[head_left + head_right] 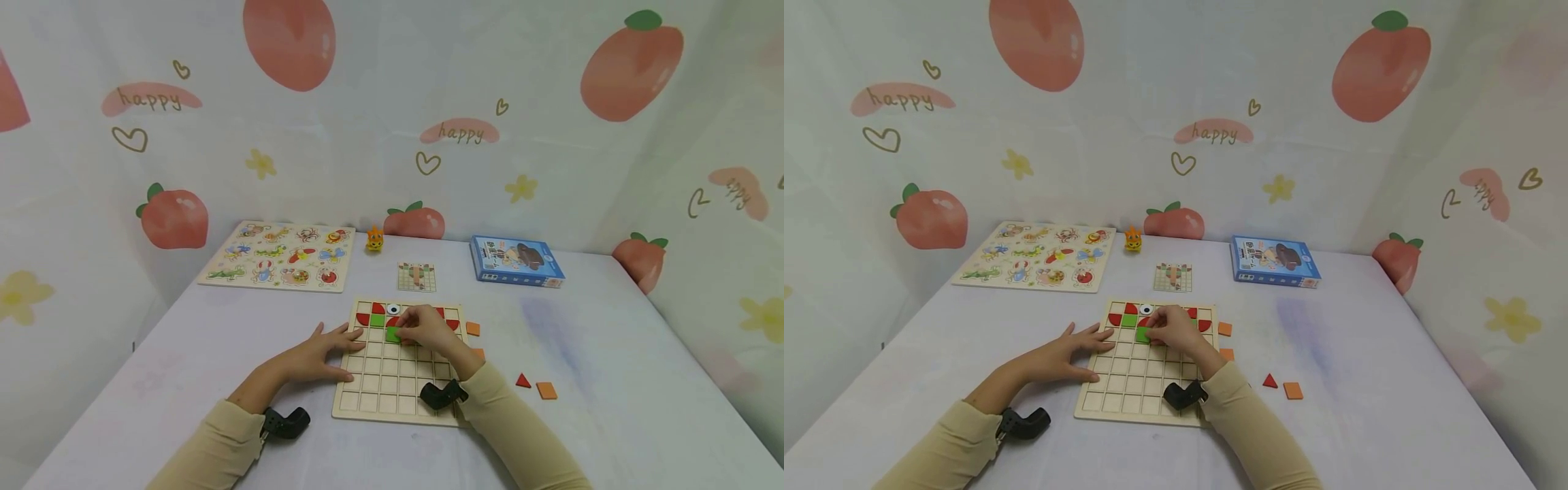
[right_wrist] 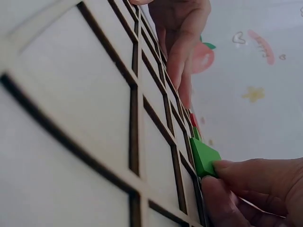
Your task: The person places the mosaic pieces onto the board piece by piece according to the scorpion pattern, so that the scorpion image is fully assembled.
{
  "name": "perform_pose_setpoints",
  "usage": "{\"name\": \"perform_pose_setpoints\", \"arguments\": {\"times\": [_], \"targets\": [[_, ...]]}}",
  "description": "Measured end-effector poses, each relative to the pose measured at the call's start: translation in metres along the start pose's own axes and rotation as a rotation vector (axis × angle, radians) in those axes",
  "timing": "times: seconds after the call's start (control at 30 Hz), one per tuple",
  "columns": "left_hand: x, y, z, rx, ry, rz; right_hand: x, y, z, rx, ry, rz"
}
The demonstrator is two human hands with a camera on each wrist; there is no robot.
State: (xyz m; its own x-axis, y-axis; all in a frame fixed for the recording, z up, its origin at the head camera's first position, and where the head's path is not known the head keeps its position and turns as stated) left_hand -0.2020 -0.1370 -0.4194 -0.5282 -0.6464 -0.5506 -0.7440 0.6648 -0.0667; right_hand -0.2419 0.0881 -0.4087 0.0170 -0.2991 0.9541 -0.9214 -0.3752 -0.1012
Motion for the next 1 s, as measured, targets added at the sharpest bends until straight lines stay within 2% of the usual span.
{"name": "perform_pose_setpoints", "arguments": {"times": [0.3,0.43,0.73,1.0], "targets": [[0.0002,0.0002,0.0001,-0.002,0.002,-0.005,0.0014,-0.0009,0.0009,-0.026,-0.086,-0.008],[0.0000,0.0004,-0.0001,-0.003,0.002,-0.006,0.0016,0.0000,0.0018,-0.028,-0.086,-0.007],[-0.0031,-0.0004,-0.0018,0.001,-0.010,-0.011,0.0024,0.0006,0.0018,-0.014,-0.137,-0.059],[-0.0013,0.0002,-0.0004,0.008,-0.001,-0.004,0.0076,-0.0018,0.0015,0.019,-0.052,-0.005]]}}
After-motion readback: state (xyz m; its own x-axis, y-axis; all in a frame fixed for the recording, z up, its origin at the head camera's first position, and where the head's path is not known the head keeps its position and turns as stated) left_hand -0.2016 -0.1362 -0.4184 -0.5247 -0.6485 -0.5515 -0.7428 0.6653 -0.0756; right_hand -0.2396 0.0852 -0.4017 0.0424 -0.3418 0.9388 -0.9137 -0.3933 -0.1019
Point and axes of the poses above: each hand's wrist, its own y-axis towards the middle knuckle, its own z-axis out of the palm, x = y × z, the point moved 3 cm from there along y, towards the middle knuckle, and after that the axes turned 10 degrees about y, right-handed, at the moved point
